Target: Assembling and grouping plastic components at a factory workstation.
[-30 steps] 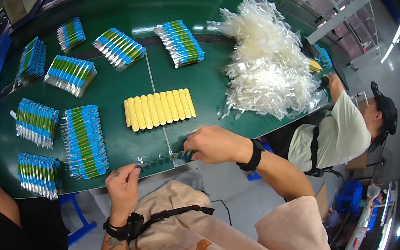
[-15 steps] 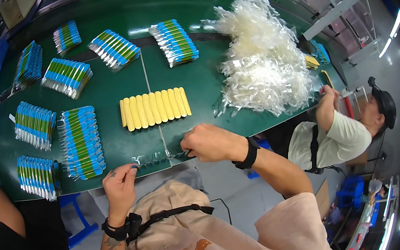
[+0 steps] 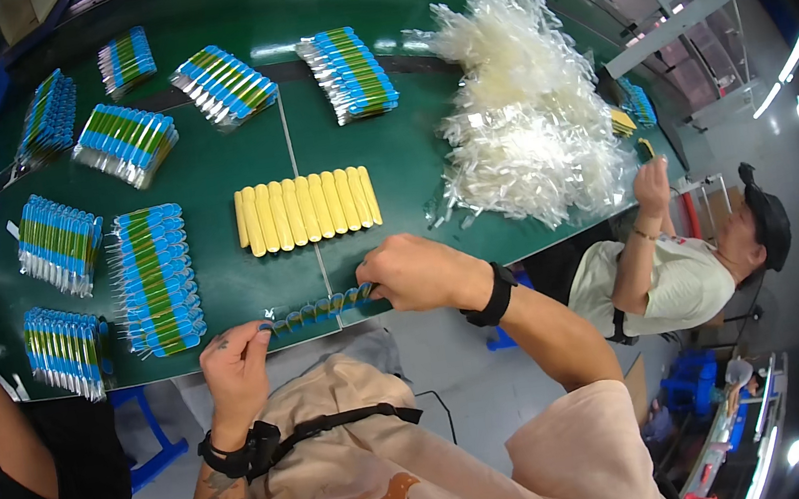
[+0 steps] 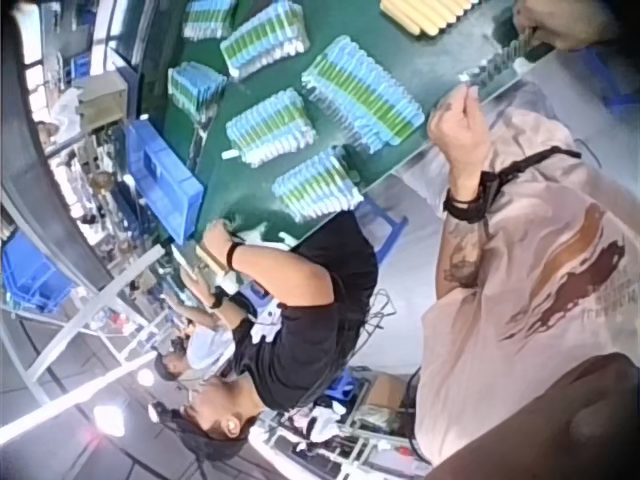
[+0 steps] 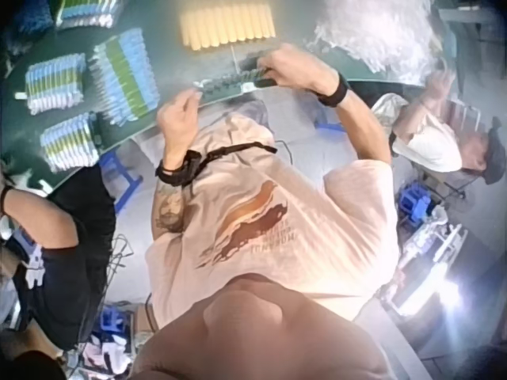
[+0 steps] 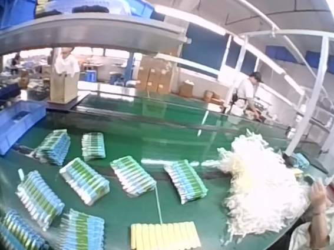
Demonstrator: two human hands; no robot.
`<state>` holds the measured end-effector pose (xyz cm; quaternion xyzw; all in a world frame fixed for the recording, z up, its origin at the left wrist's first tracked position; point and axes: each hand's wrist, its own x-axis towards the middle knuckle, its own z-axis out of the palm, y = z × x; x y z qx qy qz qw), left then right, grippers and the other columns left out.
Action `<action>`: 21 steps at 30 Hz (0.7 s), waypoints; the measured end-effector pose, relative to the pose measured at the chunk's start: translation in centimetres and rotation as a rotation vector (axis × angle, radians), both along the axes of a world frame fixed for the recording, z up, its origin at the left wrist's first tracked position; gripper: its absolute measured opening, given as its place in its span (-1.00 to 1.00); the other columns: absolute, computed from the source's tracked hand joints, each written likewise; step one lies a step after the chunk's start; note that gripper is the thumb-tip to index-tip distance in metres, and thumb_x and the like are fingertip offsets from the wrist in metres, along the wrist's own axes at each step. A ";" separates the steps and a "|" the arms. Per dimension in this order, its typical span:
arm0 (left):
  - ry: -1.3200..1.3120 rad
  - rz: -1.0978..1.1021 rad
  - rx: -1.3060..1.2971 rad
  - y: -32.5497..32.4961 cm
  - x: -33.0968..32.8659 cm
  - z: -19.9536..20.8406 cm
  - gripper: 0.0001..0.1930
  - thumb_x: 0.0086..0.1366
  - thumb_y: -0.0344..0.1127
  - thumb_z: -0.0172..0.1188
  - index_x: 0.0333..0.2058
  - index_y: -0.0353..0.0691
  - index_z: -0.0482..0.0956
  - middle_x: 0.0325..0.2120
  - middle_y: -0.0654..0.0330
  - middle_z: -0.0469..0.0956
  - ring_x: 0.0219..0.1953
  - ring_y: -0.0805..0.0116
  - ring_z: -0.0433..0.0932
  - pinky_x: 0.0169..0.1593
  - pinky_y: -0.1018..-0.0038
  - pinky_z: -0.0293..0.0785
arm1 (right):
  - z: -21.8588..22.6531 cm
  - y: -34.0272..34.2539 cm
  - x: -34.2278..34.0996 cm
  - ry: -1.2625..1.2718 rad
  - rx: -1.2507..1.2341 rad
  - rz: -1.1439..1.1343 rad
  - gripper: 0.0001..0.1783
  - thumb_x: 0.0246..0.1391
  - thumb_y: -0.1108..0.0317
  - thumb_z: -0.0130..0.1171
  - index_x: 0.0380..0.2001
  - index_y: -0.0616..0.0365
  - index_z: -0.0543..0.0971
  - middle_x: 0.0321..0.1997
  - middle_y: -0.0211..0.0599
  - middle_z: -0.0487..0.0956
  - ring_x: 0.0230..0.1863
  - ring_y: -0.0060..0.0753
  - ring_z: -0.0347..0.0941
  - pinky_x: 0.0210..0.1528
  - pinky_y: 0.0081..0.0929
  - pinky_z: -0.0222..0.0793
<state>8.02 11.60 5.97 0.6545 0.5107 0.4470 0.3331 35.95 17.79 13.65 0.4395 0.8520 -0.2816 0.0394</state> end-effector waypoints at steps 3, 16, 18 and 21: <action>-0.011 -0.004 0.007 0.0 -0.2 -0.2 -0.94 0.19 -0.44 0.32 -0.34 -0.24 0.70 -0.48 0.13 0.67 -0.48 0.16 0.60 -0.37 0.33 0.40 | 0.2 -0.5 -0.2 -0.001 -0.046 -0.011 -0.84 -0.06 0.47 0.30 -0.35 0.28 0.64 -0.38 -0.04 0.61 -0.27 0.10 0.55 -0.18 -0.12 0.46; 0.008 0.011 -0.094 0.1 0.3 0.5 -0.94 0.22 -0.41 0.28 -0.32 -0.21 0.66 -0.49 0.12 0.65 -0.46 0.10 0.59 -0.37 0.31 0.40 | 2.2 -1.1 -3.8 0.184 0.146 -0.054 -0.79 -0.05 0.39 0.34 -0.30 0.22 0.64 -0.34 -0.06 0.62 -0.25 0.08 0.56 -0.20 -0.12 0.45; 0.031 -0.024 -0.078 0.4 0.3 0.9 -0.94 0.24 -0.40 0.26 -0.31 -0.20 0.64 -0.49 0.11 0.63 -0.45 0.07 0.58 -0.36 0.27 0.40 | 1.6 -1.0 -4.7 0.175 0.004 -0.007 -0.83 0.02 0.36 0.31 -0.33 0.21 0.64 -0.38 -0.07 0.62 -0.30 0.08 0.55 -0.25 -0.11 0.43; 0.083 -0.023 -0.068 0.3 0.4 0.7 -0.93 0.28 -0.36 0.21 -0.29 -0.17 0.63 -0.50 0.11 0.61 -0.45 0.02 0.55 -0.34 0.21 0.40 | 0.9 0.0 -4.4 0.158 -0.094 0.032 -0.83 0.09 0.32 0.29 -0.36 0.22 0.63 -0.46 -0.06 0.60 -0.36 0.08 0.54 -0.30 -0.10 0.40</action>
